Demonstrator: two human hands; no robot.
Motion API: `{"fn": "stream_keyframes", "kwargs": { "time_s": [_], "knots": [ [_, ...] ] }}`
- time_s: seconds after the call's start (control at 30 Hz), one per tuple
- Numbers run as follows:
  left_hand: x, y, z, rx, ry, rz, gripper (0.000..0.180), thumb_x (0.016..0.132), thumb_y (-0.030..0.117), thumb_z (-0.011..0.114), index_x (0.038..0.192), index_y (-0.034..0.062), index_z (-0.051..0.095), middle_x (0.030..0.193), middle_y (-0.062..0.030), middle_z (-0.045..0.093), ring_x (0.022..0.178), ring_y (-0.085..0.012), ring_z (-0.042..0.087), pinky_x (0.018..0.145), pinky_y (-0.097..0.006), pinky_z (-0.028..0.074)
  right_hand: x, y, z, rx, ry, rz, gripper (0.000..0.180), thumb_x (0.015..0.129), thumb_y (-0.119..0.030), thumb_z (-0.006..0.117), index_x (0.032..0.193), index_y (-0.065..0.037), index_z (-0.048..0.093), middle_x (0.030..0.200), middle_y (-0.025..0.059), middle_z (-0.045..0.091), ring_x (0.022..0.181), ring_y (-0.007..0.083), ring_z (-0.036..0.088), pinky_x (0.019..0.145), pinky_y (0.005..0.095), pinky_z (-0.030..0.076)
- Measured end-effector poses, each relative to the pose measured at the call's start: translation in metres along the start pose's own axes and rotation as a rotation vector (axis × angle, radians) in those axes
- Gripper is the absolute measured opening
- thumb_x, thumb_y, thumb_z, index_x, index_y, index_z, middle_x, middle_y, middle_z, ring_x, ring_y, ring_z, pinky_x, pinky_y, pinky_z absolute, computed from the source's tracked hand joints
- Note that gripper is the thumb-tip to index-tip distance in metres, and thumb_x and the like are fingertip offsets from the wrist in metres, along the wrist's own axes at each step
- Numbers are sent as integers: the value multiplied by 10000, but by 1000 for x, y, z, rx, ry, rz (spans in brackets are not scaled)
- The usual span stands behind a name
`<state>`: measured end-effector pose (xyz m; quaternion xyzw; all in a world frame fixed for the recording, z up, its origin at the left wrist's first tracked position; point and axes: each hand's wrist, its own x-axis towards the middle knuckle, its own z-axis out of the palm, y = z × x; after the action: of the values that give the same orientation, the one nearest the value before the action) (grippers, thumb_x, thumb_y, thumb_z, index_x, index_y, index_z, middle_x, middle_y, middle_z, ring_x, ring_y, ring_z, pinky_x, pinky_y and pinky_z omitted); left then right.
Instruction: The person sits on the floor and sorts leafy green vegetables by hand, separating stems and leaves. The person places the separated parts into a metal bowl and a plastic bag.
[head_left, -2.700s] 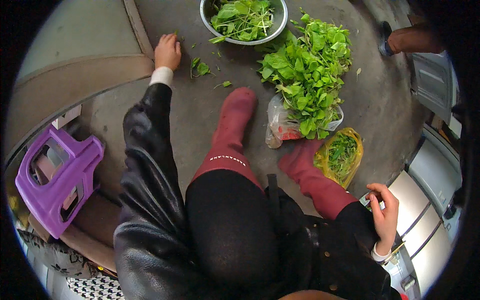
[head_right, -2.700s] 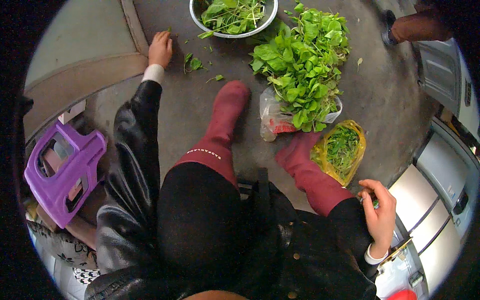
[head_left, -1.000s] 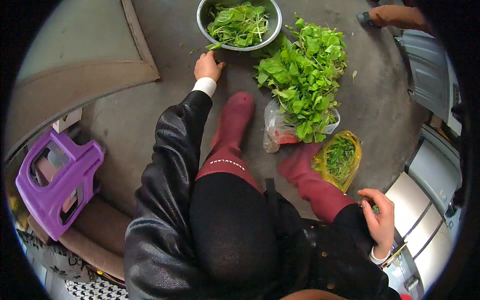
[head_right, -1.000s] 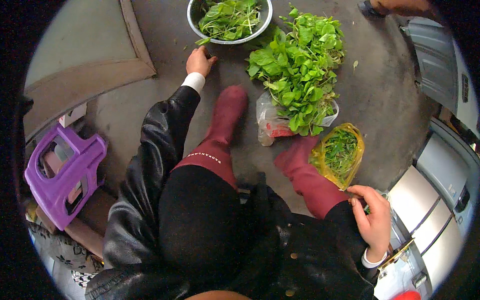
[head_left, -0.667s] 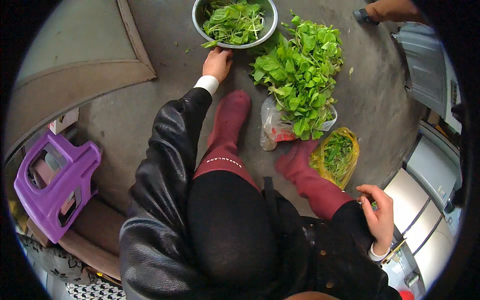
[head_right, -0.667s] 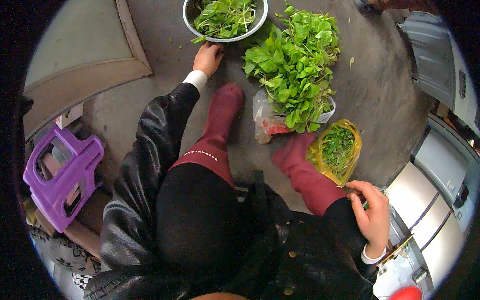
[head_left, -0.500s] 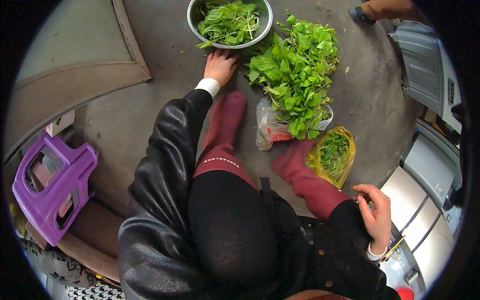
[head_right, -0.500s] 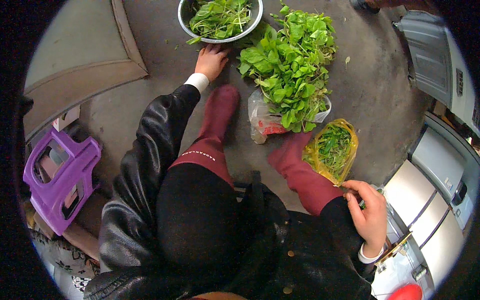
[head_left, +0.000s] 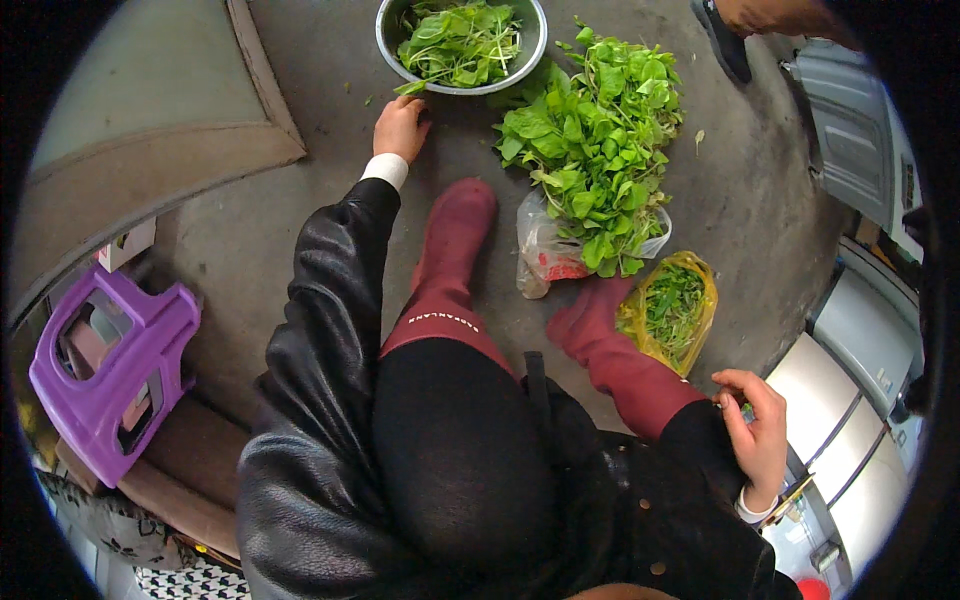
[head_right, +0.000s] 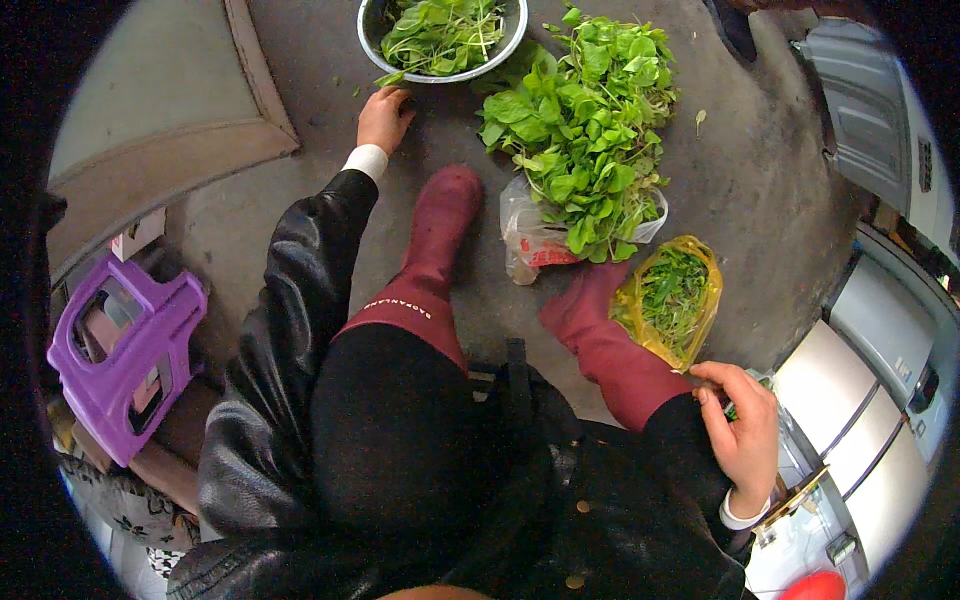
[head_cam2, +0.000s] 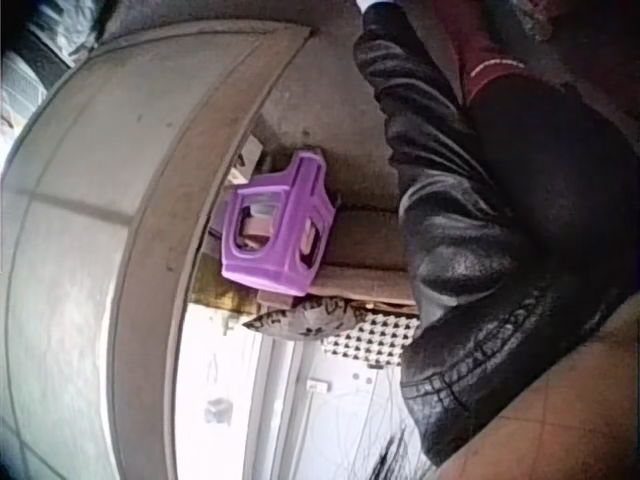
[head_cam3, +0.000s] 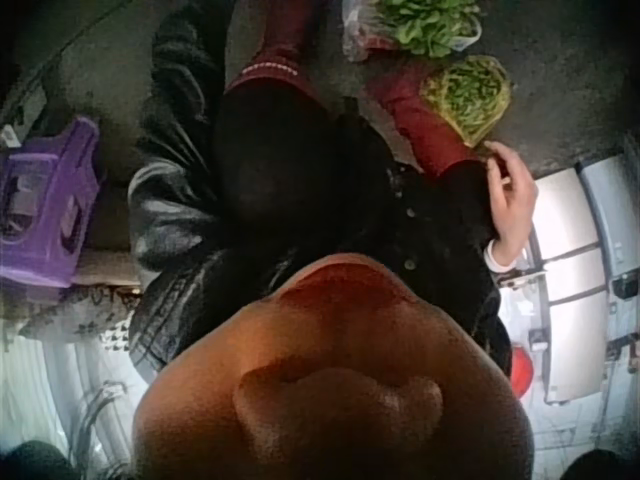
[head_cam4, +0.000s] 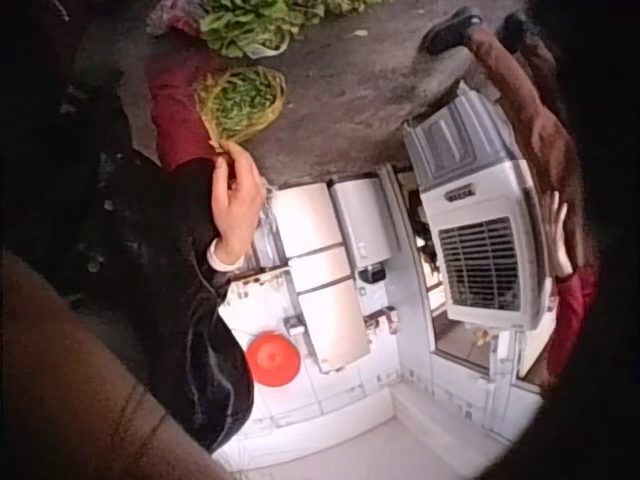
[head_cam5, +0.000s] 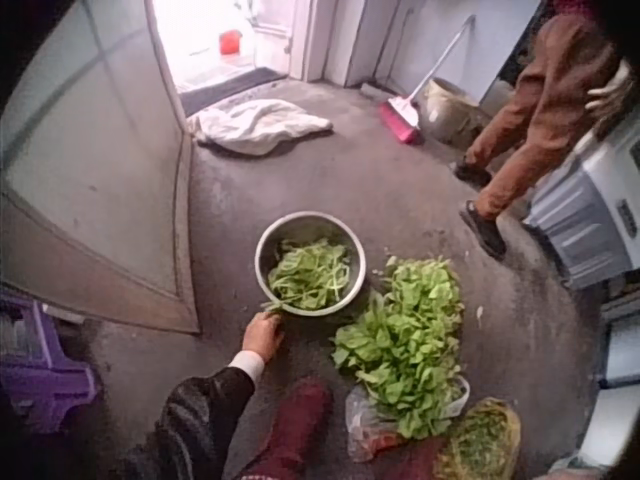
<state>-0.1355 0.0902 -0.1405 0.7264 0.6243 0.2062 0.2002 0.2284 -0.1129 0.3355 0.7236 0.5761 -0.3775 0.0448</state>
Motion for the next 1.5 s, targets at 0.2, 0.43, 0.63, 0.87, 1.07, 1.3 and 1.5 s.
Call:
{"fn": "stream_keyframes", "kwargs": {
  "time_s": [0.2,0.43,0.63,0.87,1.07,1.3,1.5],
  "knots": [
    [13,3,1,-41,-117,-58,191,781,125,740,967,89,717,1074,-136,682,1028,-355,636,876,-453,526,1,1,-2,-8,-18,12,188,872,8,619,1050,-2,676,862,117,686,736,217,665,682,316,505],
    [21,8,11,32,-176,0,135,767,107,719,897,78,697,966,-146,666,945,-366,644,811,-472,522,1,2,-2,-15,-23,19,193,870,8,613,1052,-6,677,863,117,686,738,215,669,679,311,506],
    [-21,4,-13,-338,182,-274,89,766,111,749,839,79,710,840,-80,664,765,-246,676,729,-359,549,2,5,-2,2,-6,39,196,866,9,617,1053,-1,676,874,122,688,737,216,669,686,313,510],
    [35,65,-96,-467,447,3,146,846,102,743,992,103,757,950,-67,707,825,-192,686,771,-311,547,-2,5,-3,5,-8,64,191,868,10,622,1051,5,676,878,122,689,741,216,668,693,312,510],
    [75,49,-100,-353,337,116,205,875,111,709,1080,119,724,996,-68,716,828,-233,705,774,-331,562,-2,7,-2,15,-18,64,184,872,6,618,1046,5,677,864,119,688,747,215,665,693,313,508],
    [0,16,-50,-245,252,-117,135,861,158,729,935,70,657,849,-84,660,753,-267,671,708,-364,540,-2,12,-2,-2,-4,54,186,871,6,618,1047,3,678,847,121,678,744,218,667,689,315,508],
    [-8,14,-13,-49,-160,-232,209,808,159,770,991,102,687,995,-86,651,944,-314,660,826,-431,536,0,2,-2,11,-16,15,189,870,14,616,1049,3,677,847,123,675,744,218,669,688,315,510]
  ]
}}
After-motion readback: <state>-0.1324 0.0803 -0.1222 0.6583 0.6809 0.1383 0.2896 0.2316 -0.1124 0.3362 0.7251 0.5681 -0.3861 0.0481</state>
